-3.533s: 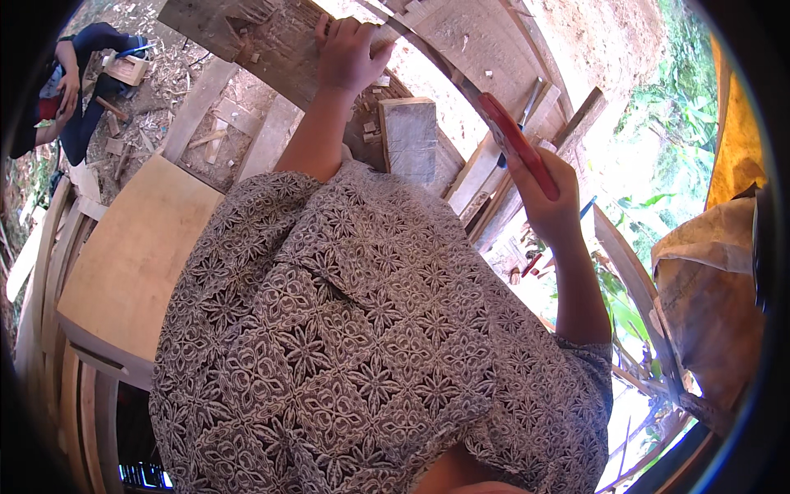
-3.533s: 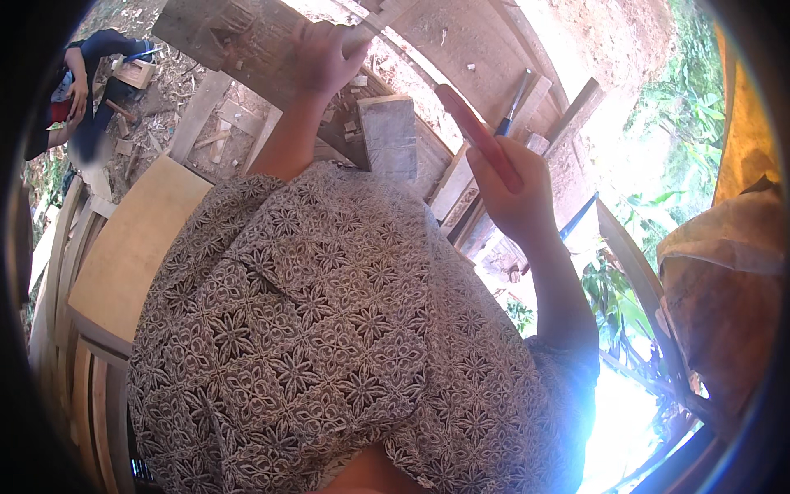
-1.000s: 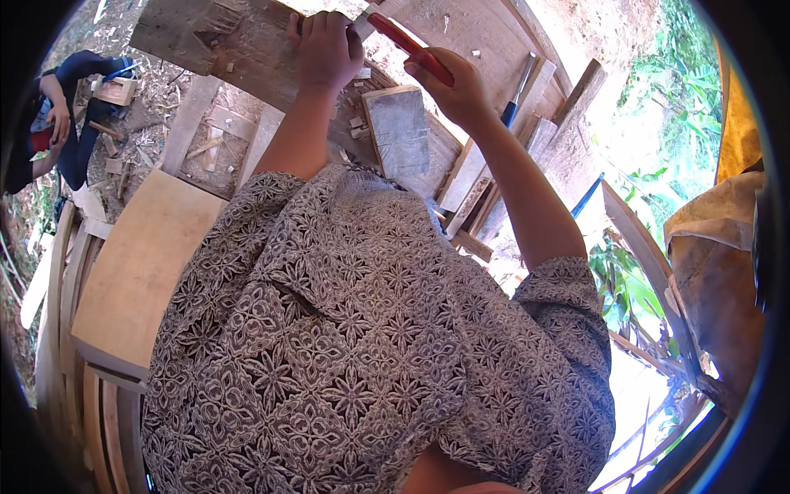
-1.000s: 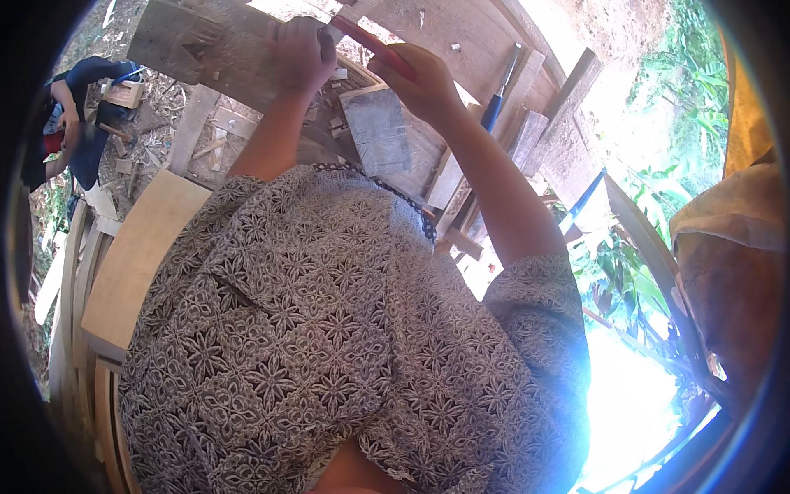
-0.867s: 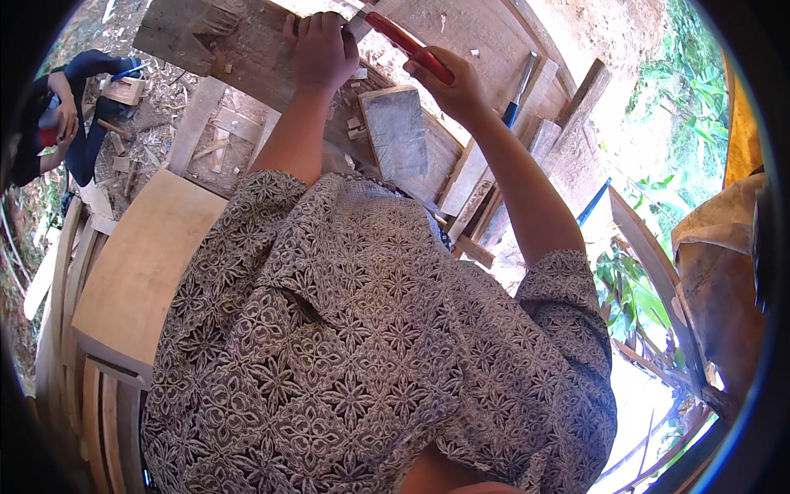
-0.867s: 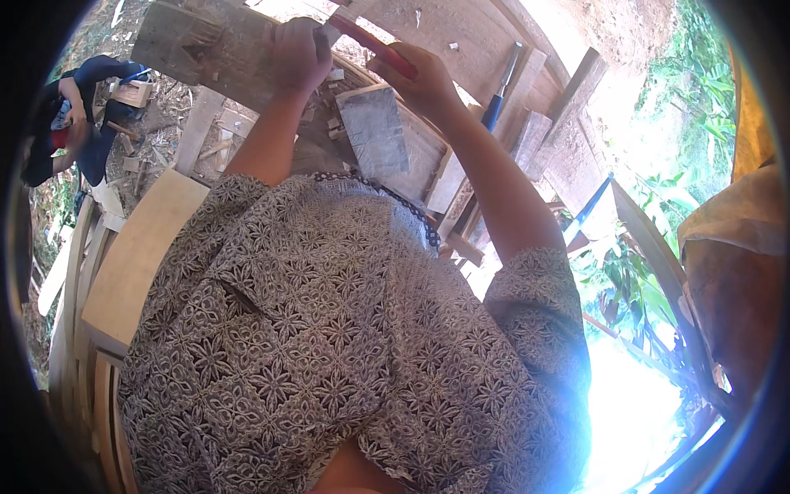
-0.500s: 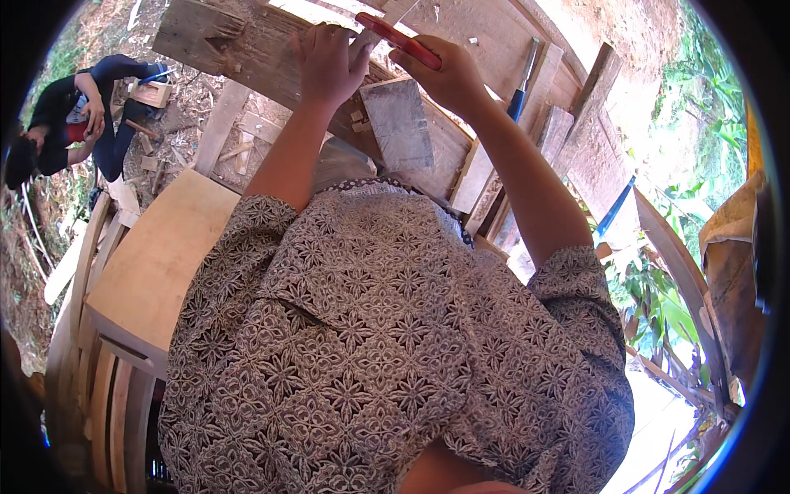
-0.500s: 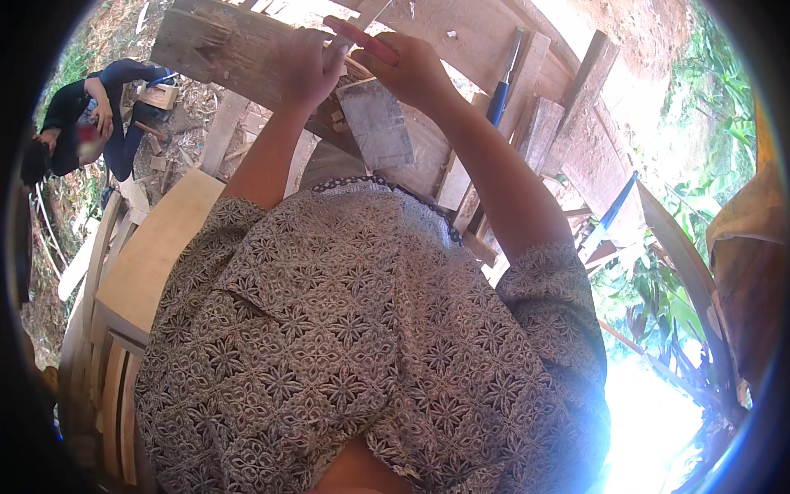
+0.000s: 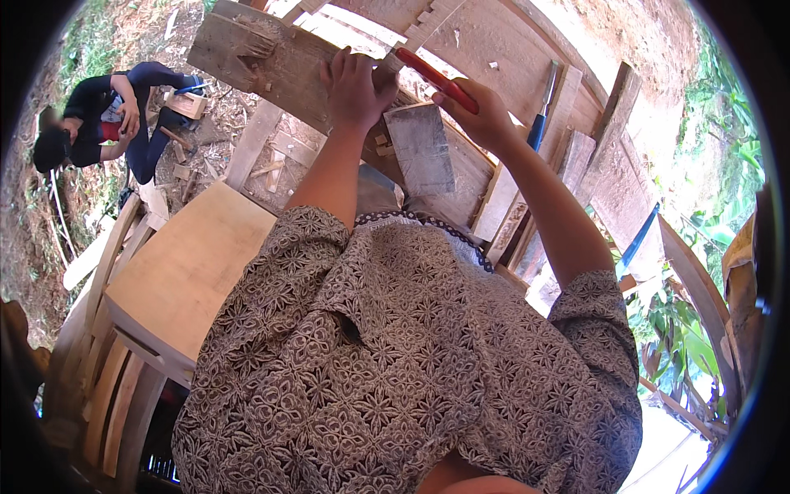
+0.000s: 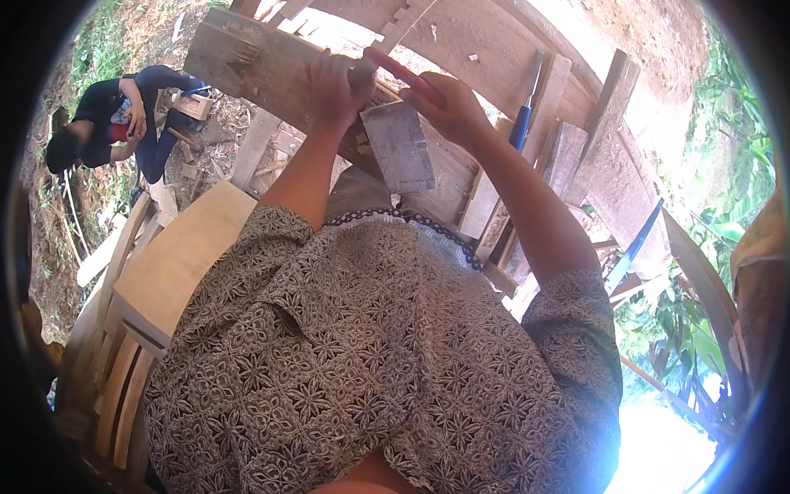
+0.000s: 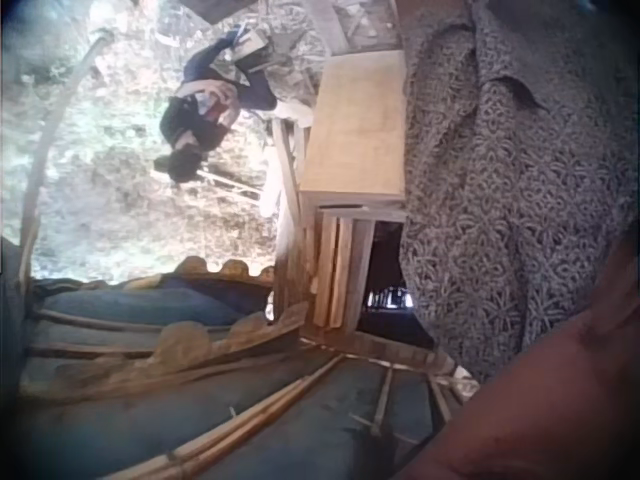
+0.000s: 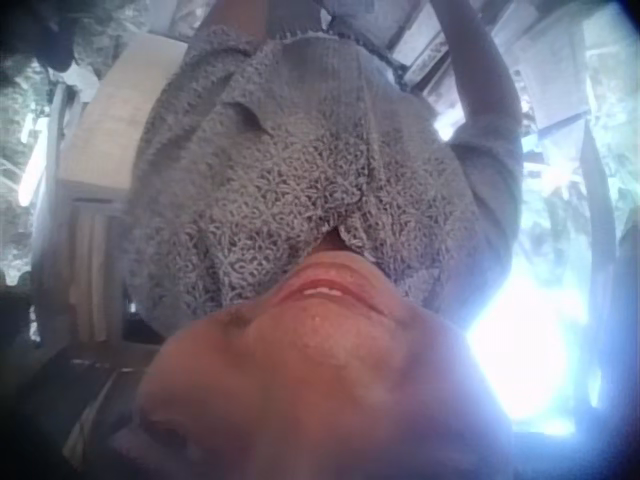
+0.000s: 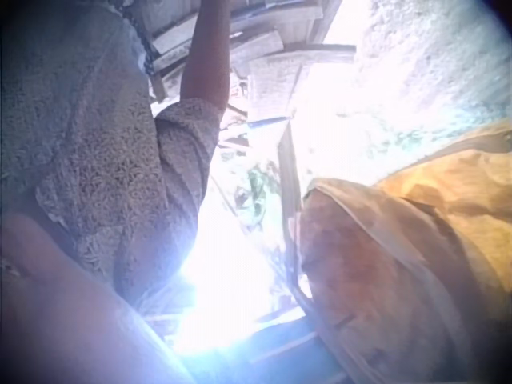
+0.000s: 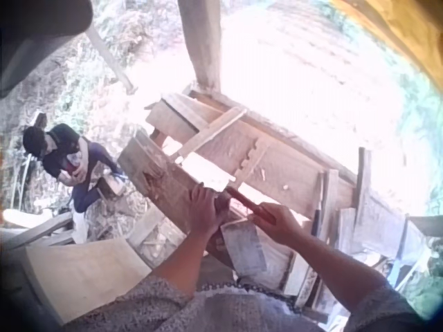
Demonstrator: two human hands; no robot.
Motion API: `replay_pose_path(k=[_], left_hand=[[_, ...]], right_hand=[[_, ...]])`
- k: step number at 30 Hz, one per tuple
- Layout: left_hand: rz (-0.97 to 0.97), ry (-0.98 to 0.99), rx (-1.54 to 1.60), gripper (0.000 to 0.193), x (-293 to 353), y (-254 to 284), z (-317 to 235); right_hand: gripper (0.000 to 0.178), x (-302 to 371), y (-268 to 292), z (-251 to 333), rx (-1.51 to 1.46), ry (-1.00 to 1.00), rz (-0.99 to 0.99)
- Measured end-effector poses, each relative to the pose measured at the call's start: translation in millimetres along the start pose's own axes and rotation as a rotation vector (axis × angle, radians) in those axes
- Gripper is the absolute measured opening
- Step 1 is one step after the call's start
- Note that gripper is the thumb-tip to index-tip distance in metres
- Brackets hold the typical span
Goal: The person carves a small wooden piece using a chisel and a red-handled tool, repeatedly marking and removing material. Another person works on wood nearby. The carved piece is held and inspected multiple times during the process.
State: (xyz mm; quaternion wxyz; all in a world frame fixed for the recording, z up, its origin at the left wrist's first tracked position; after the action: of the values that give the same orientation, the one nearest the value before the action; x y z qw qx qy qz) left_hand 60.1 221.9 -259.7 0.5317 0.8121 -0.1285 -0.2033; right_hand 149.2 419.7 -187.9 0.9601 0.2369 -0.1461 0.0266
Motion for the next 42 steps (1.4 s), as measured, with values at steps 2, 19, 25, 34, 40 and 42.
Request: replay_pose_path(k=[2, 19, 25, 34, 40, 42], left_hand=[[0.000, -0.003, 0.011, 0.047, -0.6, -1.4, 0.7], [-0.115, -0.026, 0.072, 0.047, 11.0, 6.2, -25.8], [-0.072, -0.039, 0.042, 0.039, 11.2, 5.1, -37.3], [-0.020, -0.025, 0.009, 0.039, 13.3, 5.3, -38.4], [-0.055, -0.047, 0.034, 0.041, 15.7, 10.7, -39.2], [-0.066, -0.051, 0.035, 0.041, 12.1, 16.0, -34.3]], right_hand=[[0.034, -5.3, 8.2, 21.4, -0.016, 0.059, -0.040], [0.025, 106.2, 51.5, 74.8, 0.015, -0.011, -0.102], [0.027, 114.8, 53.9, 61.4, 0.014, -0.011, -0.086], [0.026, 128.5, 51.9, 52.9, -0.028, -0.020, -0.074], [0.026, 135.7, 61.5, 47.2, -0.028, -0.006, -0.081], [0.027, 132.3, 61.8, 50.5, -0.046, 0.021, -0.056]])
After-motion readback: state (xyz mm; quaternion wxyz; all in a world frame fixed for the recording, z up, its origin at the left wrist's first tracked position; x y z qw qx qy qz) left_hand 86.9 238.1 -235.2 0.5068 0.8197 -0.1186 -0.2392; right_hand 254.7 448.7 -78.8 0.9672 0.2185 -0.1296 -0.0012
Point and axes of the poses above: each hand's wrist, its own x-axis away from the middle knuckle, its own y-axis out of the back of the hand, z = x × y, the point moved 7 cm from there along -x, towards the middle knuckle, and after that the axes turned 2 degrees about -x, right-handed, at the moved point
